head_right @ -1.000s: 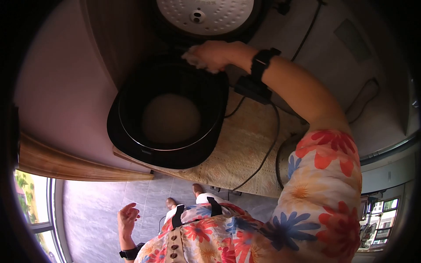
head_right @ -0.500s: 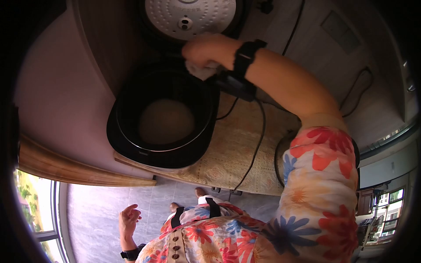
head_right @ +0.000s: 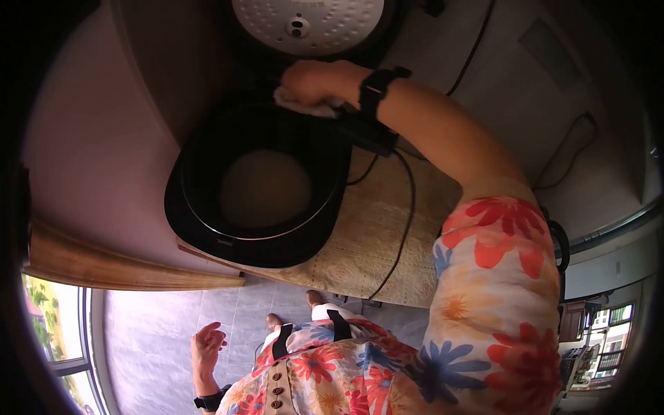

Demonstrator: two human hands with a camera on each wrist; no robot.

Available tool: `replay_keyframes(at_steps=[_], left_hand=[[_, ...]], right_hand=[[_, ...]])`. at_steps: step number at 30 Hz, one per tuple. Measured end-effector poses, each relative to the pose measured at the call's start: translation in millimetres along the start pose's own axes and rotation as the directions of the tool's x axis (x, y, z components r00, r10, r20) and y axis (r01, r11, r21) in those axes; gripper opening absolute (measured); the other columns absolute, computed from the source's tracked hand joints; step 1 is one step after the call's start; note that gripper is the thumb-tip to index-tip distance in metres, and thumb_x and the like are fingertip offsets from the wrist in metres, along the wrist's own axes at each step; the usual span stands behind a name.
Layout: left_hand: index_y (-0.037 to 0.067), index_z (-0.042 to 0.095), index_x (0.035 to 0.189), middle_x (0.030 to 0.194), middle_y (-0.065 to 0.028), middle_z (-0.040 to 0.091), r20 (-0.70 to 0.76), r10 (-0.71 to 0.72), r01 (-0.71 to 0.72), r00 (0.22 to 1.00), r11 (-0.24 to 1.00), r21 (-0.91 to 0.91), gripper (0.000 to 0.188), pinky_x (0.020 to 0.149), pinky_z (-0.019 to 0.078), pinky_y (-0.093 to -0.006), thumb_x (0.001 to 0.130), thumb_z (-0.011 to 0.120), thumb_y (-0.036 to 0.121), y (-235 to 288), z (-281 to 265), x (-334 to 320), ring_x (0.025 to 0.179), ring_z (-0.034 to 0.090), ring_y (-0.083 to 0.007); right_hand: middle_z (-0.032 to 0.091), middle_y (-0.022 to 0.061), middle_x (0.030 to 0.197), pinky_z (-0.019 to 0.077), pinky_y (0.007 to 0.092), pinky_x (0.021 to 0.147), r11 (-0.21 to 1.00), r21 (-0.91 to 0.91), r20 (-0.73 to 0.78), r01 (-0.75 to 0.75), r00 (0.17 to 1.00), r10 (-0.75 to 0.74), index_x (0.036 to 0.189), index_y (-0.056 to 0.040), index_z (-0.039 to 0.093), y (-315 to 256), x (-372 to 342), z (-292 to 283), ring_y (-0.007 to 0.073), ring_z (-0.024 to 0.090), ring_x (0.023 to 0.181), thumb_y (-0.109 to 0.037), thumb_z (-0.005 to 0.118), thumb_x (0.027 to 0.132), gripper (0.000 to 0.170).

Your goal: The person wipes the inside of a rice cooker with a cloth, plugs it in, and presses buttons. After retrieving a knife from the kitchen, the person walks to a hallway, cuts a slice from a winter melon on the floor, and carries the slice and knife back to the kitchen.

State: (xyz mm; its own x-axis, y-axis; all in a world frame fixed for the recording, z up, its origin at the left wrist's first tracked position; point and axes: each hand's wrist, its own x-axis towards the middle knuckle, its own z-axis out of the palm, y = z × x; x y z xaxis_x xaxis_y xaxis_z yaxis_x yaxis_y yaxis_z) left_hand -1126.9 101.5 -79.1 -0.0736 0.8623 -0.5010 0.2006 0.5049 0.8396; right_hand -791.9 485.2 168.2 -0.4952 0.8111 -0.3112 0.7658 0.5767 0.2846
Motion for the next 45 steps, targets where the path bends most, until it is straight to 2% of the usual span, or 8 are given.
replay_keyframes(at_steps=[11,13,20,23,25,31,36,45], left_hand=[[-0.005,0.059,0.105,0.068,-0.0071,0.062,0.068,0.088,-0.096,0.994,0.987,0.130,0.029,0.058,0.0488,-0.0248,0.078,0.057,0.006,25,4,20,0.061,0.061,-0.0128],[-0.005,0.059,0.105,0.068,-0.0071,0.062,0.067,0.092,-0.099,0.993,0.988,0.117,0.029,0.058,0.0489,-0.0249,0.077,0.057,0.006,26,3,19,0.061,0.061,-0.0129],[-0.004,0.059,0.105,0.068,-0.0069,0.063,0.123,0.122,-0.137,0.985,0.983,0.125,0.030,0.058,0.0489,-0.0244,0.077,0.058,0.006,24,2,20,0.062,0.062,-0.0122],[-0.004,0.060,0.105,0.068,-0.0064,0.063,0.143,0.167,-0.187,0.976,0.972,0.143,0.030,0.058,0.0489,-0.0241,0.077,0.058,0.005,30,-3,24,0.062,0.061,-0.0117],[-0.003,0.060,0.105,0.068,-0.0061,0.063,0.158,0.187,-0.210,0.970,0.966,0.147,0.030,0.058,0.0488,-0.0241,0.077,0.058,0.005,31,-9,23,0.062,0.061,-0.0115],[-0.003,0.060,0.105,0.068,-0.0045,0.063,0.146,0.199,-0.222,0.969,0.961,0.163,0.029,0.059,0.0485,-0.0238,0.077,0.057,0.005,23,-20,14,0.061,0.060,-0.0106],[-0.003,0.061,0.104,0.068,-0.0047,0.062,0.118,0.192,-0.202,0.974,0.977,0.076,0.029,0.059,0.0485,-0.0240,0.077,0.057,0.005,0,-28,3,0.062,0.061,-0.0113],[0.000,0.062,0.102,0.066,-0.0088,0.062,0.092,0.267,-0.282,0.959,0.929,0.239,0.028,0.055,0.0470,-0.0255,0.076,0.054,0.005,-9,-49,-1,0.059,0.061,-0.0121]], right_hand=[[0.065,0.0138,0.078,0.0532,0.0325,0.050,0.926,0.377,0.036,0.014,0.999,-0.029,0.095,-0.0009,0.063,20,-88,19,0.0246,0.065,0.067,-0.004,0.060,0.066,0.029],[0.064,0.0110,0.083,0.0540,0.0314,0.058,0.822,0.504,0.424,-0.264,0.905,0.031,0.105,-0.0027,0.059,20,-123,5,0.0209,0.065,0.073,-0.007,0.061,0.064,0.041],[0.064,0.0093,0.083,0.0519,0.0271,0.053,0.679,0.495,0.636,-0.542,0.759,0.141,0.109,-0.0020,0.057,28,-220,107,0.0136,0.063,0.066,-0.011,0.061,0.067,0.043],[0.064,0.0091,0.091,0.0525,0.0279,0.063,0.690,0.484,0.584,-0.538,0.786,0.202,0.116,-0.0045,0.054,22,-231,106,0.0154,0.064,0.077,-0.015,0.064,0.071,0.047],[0.061,0.0079,0.100,0.0504,0.0297,0.076,0.777,0.550,-0.039,-0.305,0.920,0.389,0.121,-0.0061,0.051,36,-225,105,0.0169,0.061,0.092,-0.018,0.064,0.077,0.047],[0.055,0.0151,0.117,0.0430,0.0290,0.090,0.780,0.626,-0.694,0.006,0.460,0.553,0.123,-0.0035,0.050,78,-160,-60,0.0214,0.053,0.108,-0.044,0.058,0.083,0.057],[0.053,0.0261,0.118,0.0400,0.0387,0.093,0.649,0.709,-0.499,-0.276,0.453,0.739,0.117,0.0048,0.052,64,-147,-108,0.0382,0.049,0.113,-0.057,0.044,0.084,0.070],[0.056,0.0243,0.114,0.0442,0.0394,0.090,0.509,0.790,-0.605,0.343,0.299,0.738,0.118,0.0042,0.051,7,-152,-97,0.0330,0.054,0.107,-0.046,0.044,0.090,0.058]])
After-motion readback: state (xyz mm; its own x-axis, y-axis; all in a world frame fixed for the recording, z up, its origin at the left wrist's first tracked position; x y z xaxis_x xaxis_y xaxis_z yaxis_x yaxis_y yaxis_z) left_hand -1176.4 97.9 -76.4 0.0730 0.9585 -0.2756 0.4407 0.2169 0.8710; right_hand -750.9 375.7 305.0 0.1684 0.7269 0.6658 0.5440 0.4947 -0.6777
